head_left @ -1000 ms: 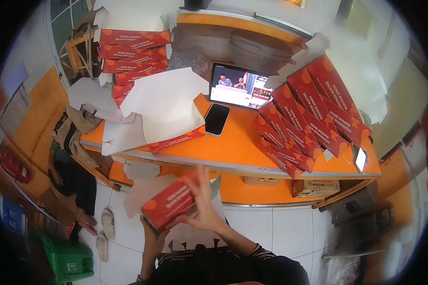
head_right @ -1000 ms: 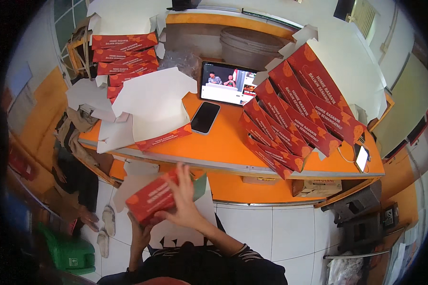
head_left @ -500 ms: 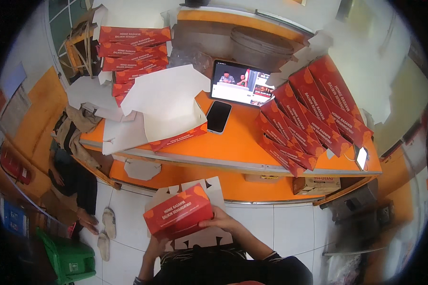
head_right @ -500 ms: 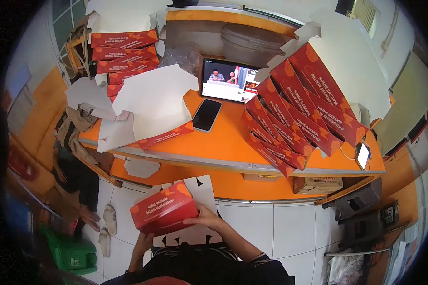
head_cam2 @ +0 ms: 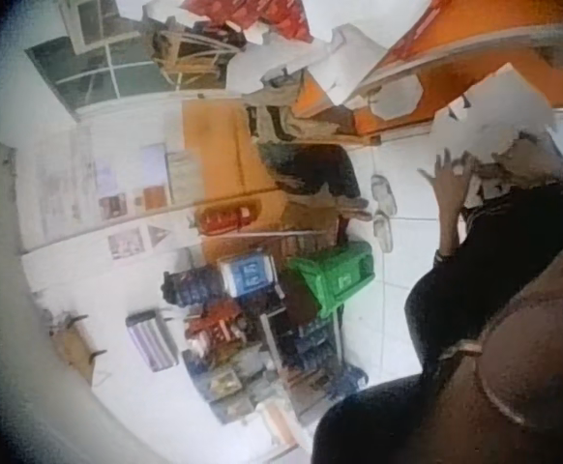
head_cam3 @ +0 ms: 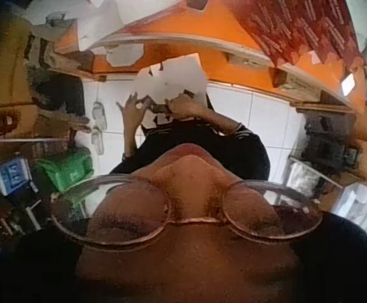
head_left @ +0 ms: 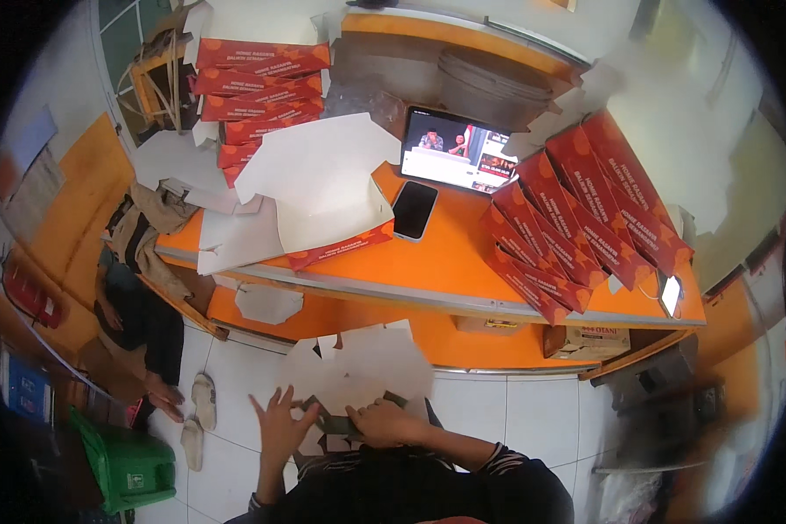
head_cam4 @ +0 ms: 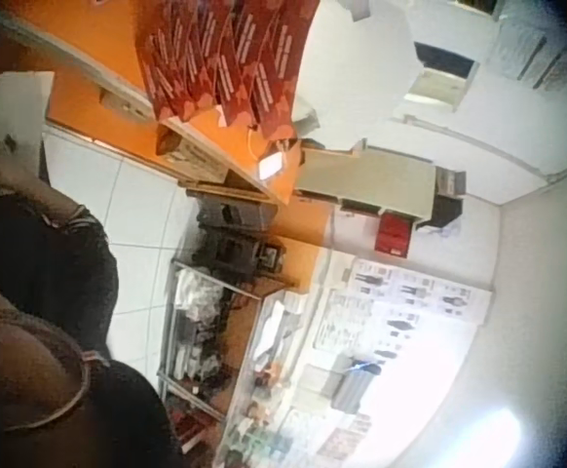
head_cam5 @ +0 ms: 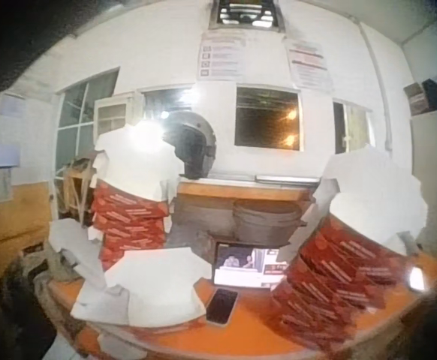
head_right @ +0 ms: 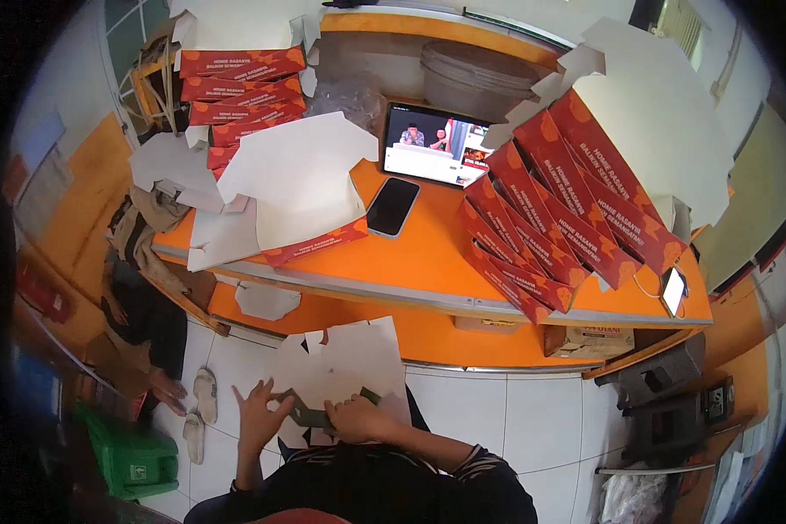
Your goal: The person assembles small red and white cardboard boxes by folding the flaps and inserting green rectangular items into them. They handle the boxes one at a time, stacking the finished units on the orange counter.
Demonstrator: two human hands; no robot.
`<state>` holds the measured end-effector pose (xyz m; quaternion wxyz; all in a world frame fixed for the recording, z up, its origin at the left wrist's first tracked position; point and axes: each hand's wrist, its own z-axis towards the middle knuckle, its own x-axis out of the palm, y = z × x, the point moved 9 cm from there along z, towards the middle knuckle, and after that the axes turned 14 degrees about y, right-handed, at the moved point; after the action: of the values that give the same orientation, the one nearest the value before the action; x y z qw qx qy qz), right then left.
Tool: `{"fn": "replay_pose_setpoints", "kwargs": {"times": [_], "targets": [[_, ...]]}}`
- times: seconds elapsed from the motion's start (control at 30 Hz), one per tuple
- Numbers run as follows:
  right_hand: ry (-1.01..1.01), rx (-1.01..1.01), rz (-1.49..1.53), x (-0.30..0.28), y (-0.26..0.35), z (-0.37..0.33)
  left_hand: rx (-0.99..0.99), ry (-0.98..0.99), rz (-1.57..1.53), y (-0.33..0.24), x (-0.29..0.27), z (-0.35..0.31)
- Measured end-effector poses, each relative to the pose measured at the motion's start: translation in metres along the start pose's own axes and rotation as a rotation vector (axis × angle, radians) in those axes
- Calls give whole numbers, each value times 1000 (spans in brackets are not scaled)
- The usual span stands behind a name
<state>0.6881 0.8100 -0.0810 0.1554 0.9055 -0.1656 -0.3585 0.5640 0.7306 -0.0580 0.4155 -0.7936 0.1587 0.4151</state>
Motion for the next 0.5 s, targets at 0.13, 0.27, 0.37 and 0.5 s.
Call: {"fn": "replay_pose_setpoints", "kwargs": {"times": [0.13, 0.27, 0.37, 0.5], "targets": [[-330, -203, 16, -24, -2, -13, 6, 196, -309, 29, 7, -3], [-442, -337, 378, -39, -30, -4, 451, -25, -756, 20, -12, -6], [-503, -414, 606, -49, -37, -7, 588, -7, -983, 18, -13, -6], [-491, -411, 629, -34, -37, 5, 657, 73, -904, -14, -9, 4]]}}
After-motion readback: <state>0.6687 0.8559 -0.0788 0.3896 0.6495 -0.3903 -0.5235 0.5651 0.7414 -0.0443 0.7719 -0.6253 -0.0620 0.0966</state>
